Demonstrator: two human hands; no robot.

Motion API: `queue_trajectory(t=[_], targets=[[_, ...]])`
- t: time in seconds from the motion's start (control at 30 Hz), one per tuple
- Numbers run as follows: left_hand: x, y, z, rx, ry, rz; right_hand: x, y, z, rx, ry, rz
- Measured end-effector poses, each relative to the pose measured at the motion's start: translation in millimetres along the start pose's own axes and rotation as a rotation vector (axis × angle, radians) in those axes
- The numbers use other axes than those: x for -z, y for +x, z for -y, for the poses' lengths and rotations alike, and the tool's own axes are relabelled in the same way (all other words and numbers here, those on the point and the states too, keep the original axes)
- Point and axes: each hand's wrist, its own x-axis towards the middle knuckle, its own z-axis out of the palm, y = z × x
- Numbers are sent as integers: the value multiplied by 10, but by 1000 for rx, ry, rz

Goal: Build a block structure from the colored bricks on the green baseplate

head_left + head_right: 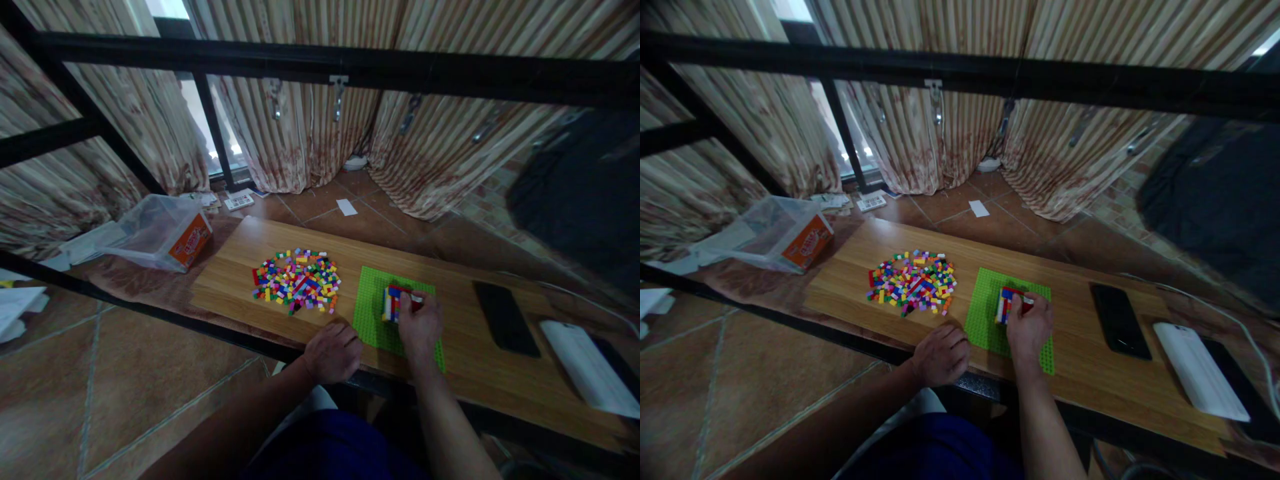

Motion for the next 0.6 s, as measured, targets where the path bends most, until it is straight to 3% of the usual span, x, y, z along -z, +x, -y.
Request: queue_trajectory(t=[0.17,0.43,0.6], targets=[[1,-3,-5,20,2,15,7,3,15,-22,-33,10],[14,36,-15,32,-68,-91,98,71,15,-9,11,94],[211,-1,18,100,-170,-181,337,150,-266,31,43,100]])
